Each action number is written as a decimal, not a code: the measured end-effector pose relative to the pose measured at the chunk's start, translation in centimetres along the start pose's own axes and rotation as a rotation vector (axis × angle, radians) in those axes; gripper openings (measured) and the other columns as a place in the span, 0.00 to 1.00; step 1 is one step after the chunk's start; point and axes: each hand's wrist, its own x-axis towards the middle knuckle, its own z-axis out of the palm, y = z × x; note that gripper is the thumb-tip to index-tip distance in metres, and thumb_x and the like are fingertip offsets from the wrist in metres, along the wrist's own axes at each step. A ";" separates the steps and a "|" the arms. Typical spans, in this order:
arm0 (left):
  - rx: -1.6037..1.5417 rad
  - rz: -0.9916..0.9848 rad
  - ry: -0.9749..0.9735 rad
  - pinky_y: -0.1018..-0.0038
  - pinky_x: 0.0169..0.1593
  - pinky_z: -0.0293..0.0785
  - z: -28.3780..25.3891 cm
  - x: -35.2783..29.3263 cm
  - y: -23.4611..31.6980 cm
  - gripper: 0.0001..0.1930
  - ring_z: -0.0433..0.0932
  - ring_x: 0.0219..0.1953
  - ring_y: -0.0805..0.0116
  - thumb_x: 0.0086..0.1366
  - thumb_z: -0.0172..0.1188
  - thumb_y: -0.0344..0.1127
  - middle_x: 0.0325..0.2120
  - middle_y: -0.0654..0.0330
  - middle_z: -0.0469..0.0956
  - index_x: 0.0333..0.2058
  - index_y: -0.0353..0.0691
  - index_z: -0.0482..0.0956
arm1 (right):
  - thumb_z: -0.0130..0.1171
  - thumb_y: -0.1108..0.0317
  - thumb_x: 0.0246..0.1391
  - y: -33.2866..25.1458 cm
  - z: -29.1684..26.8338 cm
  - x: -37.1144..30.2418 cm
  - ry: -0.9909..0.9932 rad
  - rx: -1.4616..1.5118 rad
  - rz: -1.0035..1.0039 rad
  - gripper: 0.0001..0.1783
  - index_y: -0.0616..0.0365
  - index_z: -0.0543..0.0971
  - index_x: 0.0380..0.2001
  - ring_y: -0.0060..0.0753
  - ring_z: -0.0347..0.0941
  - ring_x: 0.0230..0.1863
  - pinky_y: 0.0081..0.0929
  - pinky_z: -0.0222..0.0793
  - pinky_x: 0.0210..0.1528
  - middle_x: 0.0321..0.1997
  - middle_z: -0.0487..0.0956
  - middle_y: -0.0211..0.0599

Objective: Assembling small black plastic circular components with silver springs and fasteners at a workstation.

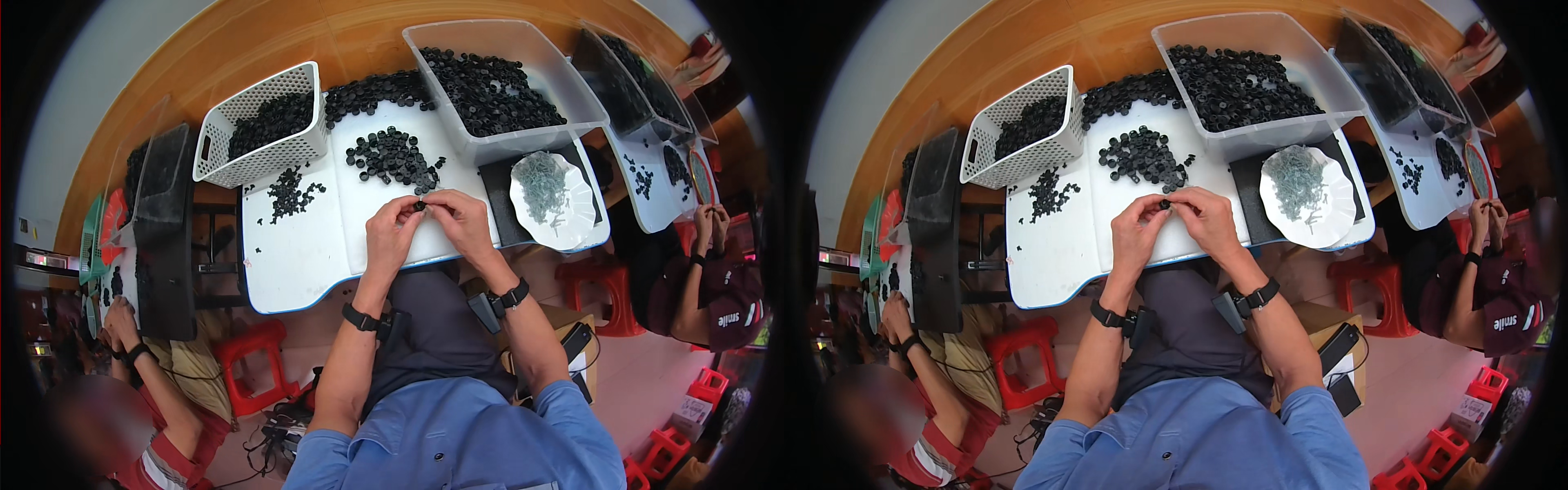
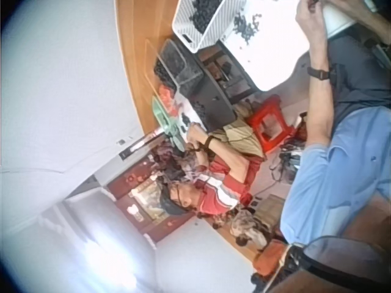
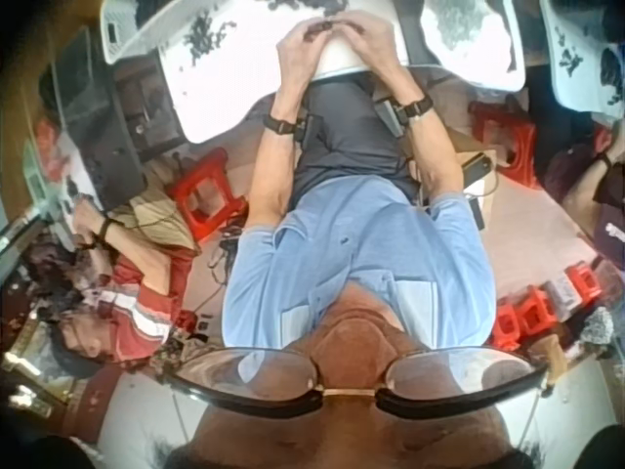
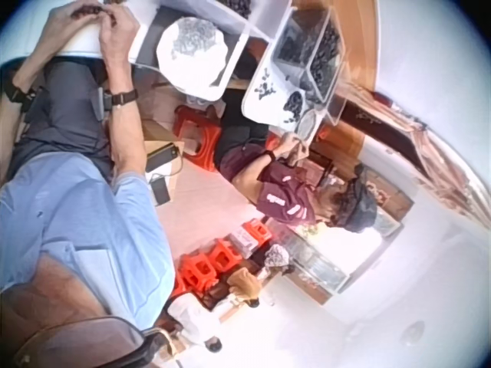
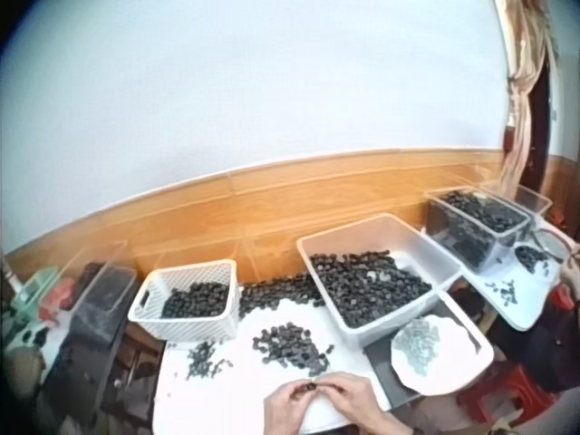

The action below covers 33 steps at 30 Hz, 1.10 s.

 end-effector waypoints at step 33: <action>0.027 0.034 -0.025 0.72 0.42 0.82 -0.1 0.0 -0.3 0.12 0.88 0.36 0.65 0.63 0.70 0.28 0.35 0.53 0.87 0.46 0.34 0.84 | 0.67 0.82 0.53 0.1 0.4 0.2 0.006 -0.104 -0.142 0.06 0.65 0.86 0.36 0.38 0.86 0.38 0.29 0.81 0.41 0.38 0.87 0.43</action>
